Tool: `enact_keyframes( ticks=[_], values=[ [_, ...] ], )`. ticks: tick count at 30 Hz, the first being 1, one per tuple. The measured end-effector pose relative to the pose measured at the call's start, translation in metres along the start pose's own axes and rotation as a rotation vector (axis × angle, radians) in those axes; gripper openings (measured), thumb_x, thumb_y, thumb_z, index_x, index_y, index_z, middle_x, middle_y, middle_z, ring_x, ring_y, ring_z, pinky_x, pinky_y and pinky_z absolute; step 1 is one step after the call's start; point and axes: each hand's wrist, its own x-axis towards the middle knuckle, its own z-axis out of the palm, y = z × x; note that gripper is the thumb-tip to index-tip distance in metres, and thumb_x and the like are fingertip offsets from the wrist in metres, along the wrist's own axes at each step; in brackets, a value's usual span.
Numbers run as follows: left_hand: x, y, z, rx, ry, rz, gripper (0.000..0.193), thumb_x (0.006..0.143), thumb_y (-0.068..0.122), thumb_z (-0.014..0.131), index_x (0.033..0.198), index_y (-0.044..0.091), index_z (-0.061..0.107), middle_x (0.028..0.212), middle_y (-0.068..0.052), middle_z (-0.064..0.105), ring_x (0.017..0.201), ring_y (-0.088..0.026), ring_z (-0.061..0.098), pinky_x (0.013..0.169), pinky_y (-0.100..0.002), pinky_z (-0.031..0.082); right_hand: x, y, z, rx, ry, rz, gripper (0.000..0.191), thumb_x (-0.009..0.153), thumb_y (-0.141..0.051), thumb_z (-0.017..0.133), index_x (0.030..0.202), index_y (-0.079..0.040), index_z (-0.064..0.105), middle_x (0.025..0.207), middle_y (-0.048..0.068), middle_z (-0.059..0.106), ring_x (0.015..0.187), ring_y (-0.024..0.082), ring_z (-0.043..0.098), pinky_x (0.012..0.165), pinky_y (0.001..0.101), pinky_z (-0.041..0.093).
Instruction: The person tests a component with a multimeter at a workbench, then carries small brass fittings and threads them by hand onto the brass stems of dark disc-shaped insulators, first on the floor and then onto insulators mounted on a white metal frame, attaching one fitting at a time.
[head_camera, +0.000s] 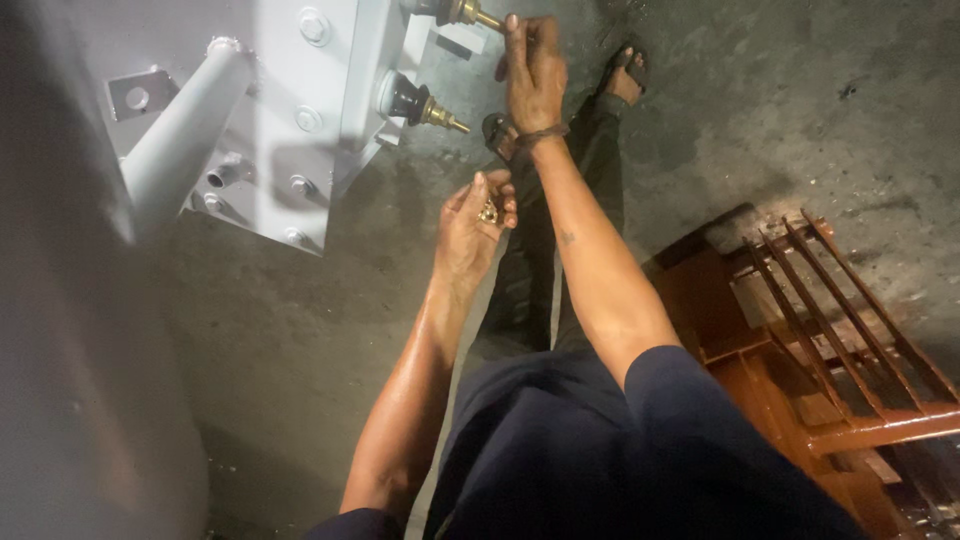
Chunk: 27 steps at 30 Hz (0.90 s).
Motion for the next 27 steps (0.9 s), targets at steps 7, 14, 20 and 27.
enact_keyframes(
  ticks=[7,14,20,27],
  values=[
    [0.003,0.004,0.001,0.009,0.021,0.019,0.038,0.105,0.029,0.064,0.117,-0.006,0.068,0.099,-0.014,0.069,0.083,-0.021,0.065,0.069,-0.034,0.053,0.002,-0.011,-0.003,-0.078,-0.062,-0.059,0.026,0.11,-0.03,0.06,0.104,-0.005,0.058,0.076,0.006,0.066,0.069,0.013,0.067,0.068,0.0321,0.052],
    [0.003,0.002,0.001,-0.003,0.015,-0.002,0.037,0.105,0.029,0.063,0.117,-0.006,0.068,0.099,-0.014,0.069,0.083,-0.021,0.065,0.068,-0.034,0.053,-0.006,-0.016,-0.011,0.018,-0.062,-0.194,0.02,0.103,-0.016,0.073,0.114,-0.003,0.063,0.103,0.007,0.074,0.1,0.017,0.073,0.088,0.032,0.058],
    [0.002,0.006,0.002,0.017,0.015,0.009,0.039,0.105,0.029,0.063,0.118,-0.008,0.067,0.099,-0.014,0.069,0.083,-0.021,0.065,0.068,-0.034,0.053,-0.004,-0.01,-0.015,-0.07,-0.055,-0.301,0.026,0.102,-0.021,0.075,0.114,-0.002,0.062,0.098,0.008,0.075,0.095,0.019,0.074,0.086,0.0323,0.057],
    [0.004,0.007,0.006,0.019,0.05,-0.003,0.038,0.104,0.027,0.064,0.117,-0.008,0.067,0.098,-0.015,0.069,0.081,-0.021,0.065,0.068,-0.034,0.053,0.016,0.005,-0.006,0.025,-0.265,0.193,0.051,0.111,-0.049,0.044,0.102,-0.002,0.06,0.065,0.005,0.061,0.061,0.019,0.062,0.061,0.0361,0.048]
  ],
)
